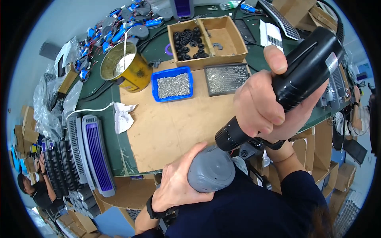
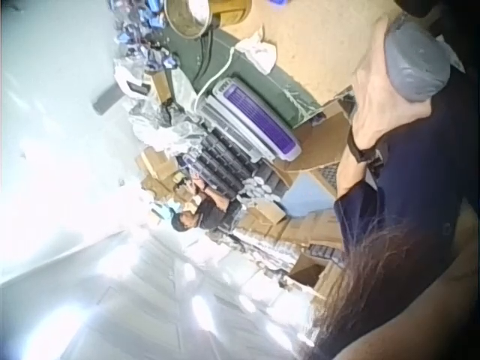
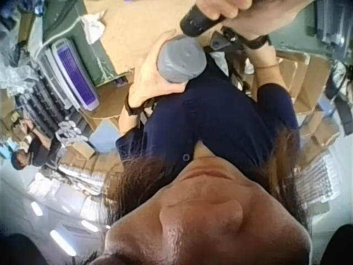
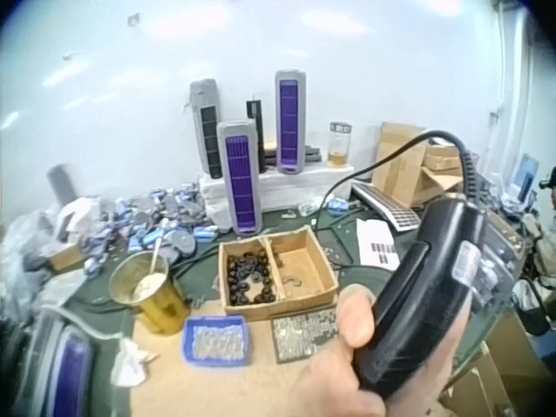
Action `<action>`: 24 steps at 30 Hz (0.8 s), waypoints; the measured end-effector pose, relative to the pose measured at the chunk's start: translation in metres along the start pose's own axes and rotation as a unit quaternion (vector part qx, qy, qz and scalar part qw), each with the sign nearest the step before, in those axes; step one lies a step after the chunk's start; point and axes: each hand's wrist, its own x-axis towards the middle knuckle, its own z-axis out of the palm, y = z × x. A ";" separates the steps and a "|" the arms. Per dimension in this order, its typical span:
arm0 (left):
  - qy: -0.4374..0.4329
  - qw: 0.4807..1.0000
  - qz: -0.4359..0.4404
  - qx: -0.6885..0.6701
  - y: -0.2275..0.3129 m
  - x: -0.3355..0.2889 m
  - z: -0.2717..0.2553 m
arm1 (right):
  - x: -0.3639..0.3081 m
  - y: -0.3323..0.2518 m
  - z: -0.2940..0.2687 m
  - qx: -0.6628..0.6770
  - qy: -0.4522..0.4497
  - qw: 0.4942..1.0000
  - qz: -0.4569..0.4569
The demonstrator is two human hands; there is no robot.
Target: The person assembles a portable fan by inserting a cylindrical blade and rubber grommet into the housing, then connecting a battery pack to the internal wires. They snap a purple grille onto the casing and secure the entire assembly by driving screws with a power screwdriver.
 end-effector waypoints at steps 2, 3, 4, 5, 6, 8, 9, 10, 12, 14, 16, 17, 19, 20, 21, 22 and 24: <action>-0.025 0.999 -0.018 0.019 0.002 0.001 -0.005 | 0.001 -0.007 -0.008 -0.006 -0.017 1.000 -0.011; -0.025 1.000 -0.009 0.015 -0.003 0.000 -0.006 | 0.003 -0.015 -0.017 -0.087 0.030 0.993 -0.068; -0.023 1.000 -0.001 0.013 -0.005 -0.001 -0.006 | 0.005 -0.024 -0.027 -0.167 0.075 0.975 -0.126; -0.021 1.000 -0.015 0.015 -0.004 -0.001 -0.006 | 0.002 -0.034 -0.043 -0.201 0.114 0.960 -0.156; -0.017 0.999 -0.034 0.018 -0.004 0.000 -0.006 | 0.001 -0.036 -0.058 -0.239 0.163 0.941 -0.176; -0.014 0.999 -0.030 0.026 -0.003 0.002 -0.007 | 0.001 -0.035 -0.085 -0.343 0.227 0.901 -0.136; -0.012 0.999 -0.036 0.018 -0.003 0.003 -0.007 | -0.001 -0.034 -0.096 -0.365 0.234 0.893 -0.119; -0.009 0.999 -0.043 0.010 -0.004 0.004 -0.006 | -0.004 -0.033 -0.104 -0.386 0.242 0.885 -0.102; -0.008 0.999 -0.044 0.006 -0.004 0.003 -0.006 | -0.003 -0.027 -0.111 -0.394 0.262 0.877 -0.083; -0.006 0.999 -0.048 0.002 -0.005 0.005 -0.005 | -0.004 -0.024 -0.118 -0.398 0.265 0.875 -0.077; -0.005 0.999 -0.045 0.012 -0.004 0.006 -0.006 | -0.004 -0.023 -0.122 -0.402 0.268 0.873 -0.069; -0.005 0.999 -0.046 0.012 -0.004 0.006 -0.005 | -0.004 -0.022 -0.124 -0.408 0.270 0.870 -0.060; -0.005 0.998 -0.056 0.004 -0.005 0.007 -0.004 | -0.005 -0.021 -0.126 -0.406 0.273 0.870 -0.056; -0.006 0.998 -0.057 0.005 -0.005 0.007 -0.004 | -0.005 -0.020 -0.127 -0.405 0.275 0.870 -0.051; -0.004 0.998 -0.058 0.002 -0.005 0.007 -0.004 | -0.005 -0.019 -0.127 -0.405 0.277 0.870 -0.051; -0.003 0.998 -0.059 0.000 -0.005 0.008 -0.004 | -0.005 -0.019 -0.127 -0.412 0.280 0.866 -0.049; -0.005 0.998 -0.062 -0.001 -0.005 0.008 -0.003 | -0.006 -0.019 -0.128 -0.419 0.284 0.861 -0.047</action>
